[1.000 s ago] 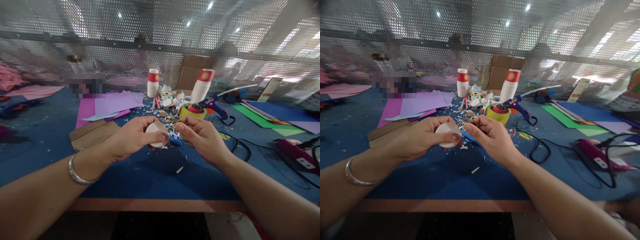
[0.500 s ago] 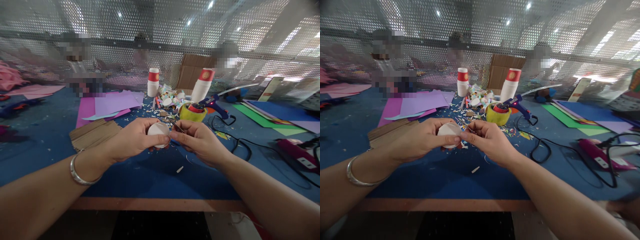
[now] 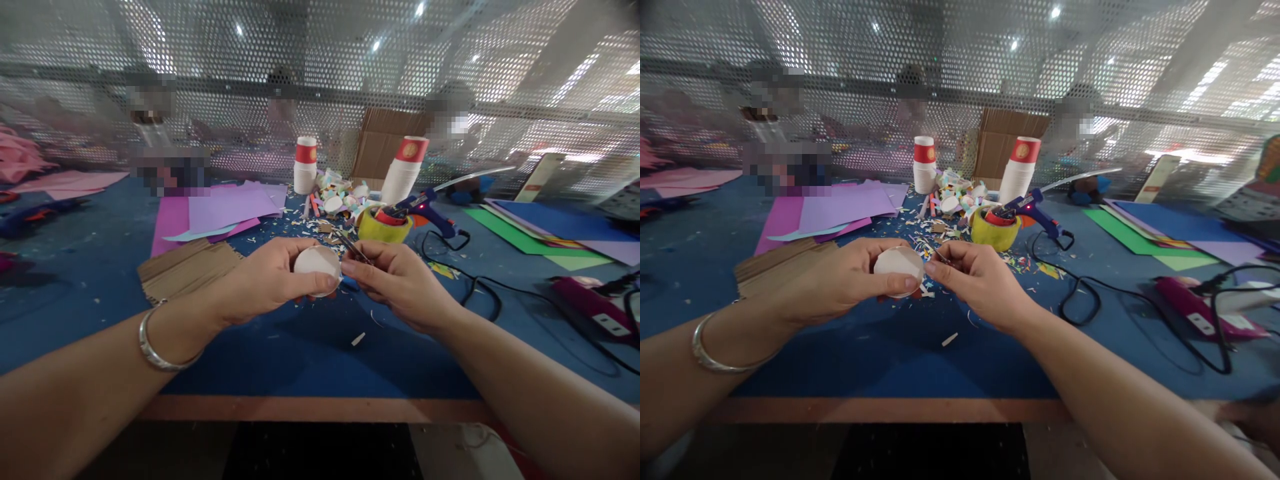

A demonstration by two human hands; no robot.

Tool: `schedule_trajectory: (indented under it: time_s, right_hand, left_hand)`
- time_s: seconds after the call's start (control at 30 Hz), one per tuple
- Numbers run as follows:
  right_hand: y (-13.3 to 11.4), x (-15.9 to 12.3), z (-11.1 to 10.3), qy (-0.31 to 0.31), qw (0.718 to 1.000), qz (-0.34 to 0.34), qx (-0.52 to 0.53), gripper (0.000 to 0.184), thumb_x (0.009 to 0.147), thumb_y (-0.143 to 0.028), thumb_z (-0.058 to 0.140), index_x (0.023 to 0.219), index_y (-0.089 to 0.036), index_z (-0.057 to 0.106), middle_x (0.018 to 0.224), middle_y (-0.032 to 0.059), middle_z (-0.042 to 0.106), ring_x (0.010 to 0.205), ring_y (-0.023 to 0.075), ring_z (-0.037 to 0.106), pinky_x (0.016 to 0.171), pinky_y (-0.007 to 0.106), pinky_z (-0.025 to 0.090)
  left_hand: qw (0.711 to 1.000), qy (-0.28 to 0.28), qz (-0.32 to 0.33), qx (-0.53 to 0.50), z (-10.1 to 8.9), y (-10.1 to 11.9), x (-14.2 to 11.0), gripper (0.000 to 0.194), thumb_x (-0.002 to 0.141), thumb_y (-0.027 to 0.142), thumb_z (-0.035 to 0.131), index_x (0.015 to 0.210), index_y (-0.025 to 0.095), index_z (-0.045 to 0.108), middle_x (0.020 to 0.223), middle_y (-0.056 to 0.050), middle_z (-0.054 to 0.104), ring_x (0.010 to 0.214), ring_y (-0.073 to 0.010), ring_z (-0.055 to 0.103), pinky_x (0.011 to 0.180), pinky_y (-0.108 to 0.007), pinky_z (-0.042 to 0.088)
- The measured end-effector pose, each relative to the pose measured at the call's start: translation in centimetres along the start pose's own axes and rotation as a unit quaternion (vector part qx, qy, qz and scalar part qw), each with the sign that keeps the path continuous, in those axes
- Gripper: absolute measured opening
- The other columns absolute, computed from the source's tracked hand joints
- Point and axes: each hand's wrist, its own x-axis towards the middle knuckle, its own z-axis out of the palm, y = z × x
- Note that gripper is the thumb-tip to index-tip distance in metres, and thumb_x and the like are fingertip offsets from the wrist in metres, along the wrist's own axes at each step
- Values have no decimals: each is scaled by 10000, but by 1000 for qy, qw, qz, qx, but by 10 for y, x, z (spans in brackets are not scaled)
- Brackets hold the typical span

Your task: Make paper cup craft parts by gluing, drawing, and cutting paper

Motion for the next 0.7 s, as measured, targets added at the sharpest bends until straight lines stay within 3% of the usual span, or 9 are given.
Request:
schedule_trajectory:
  time_s: [0.17, 0.5, 0.6, 0.7]
  right_hand:
    - [1, 0, -1, -8, 1000, 0, -10, 324, 838, -445, 770, 804, -158, 623, 599, -86, 381, 472, 38, 232, 425, 242, 131]
    - [3, 1, -2, 1, 999, -28, -15, 314, 843, -430, 753, 759, -174, 592, 599, -82, 392, 504, 54, 262, 465, 250, 180]
    - [4, 2, -1, 7, 999, -36, -6, 294, 837, -380, 754, 730, -178, 569, 583, -89, 374, 502, 53, 264, 466, 247, 183]
    - [4, 2, 0, 11, 999, -37, -5, 259, 832, -316, 744, 717, -176, 559, 577, -94, 376, 485, 44, 255, 455, 245, 180]
  left_hand:
    - [1000, 10, 11, 26, -2, -2, 0, 160, 788, 282, 738, 835, 149, 663, 667, 49, 551, 592, -78, 447, 533, -203, 339]
    - [998, 35, 38, 39, -1, -8, 3, 218, 893, 341, 647, 965, 139, 689, 744, -5, 673, 573, -87, 549, 524, -210, 448]
    - [989, 71, 77, 100, 2, -11, 0, 265, 913, 411, 619, 919, 152, 674, 731, -11, 665, 580, -102, 559, 531, -228, 451]
    - [957, 134, 138, 216, 6, -10, -7, 272, 900, 395, 627, 757, 164, 614, 618, 21, 566, 547, -89, 471, 490, -225, 348]
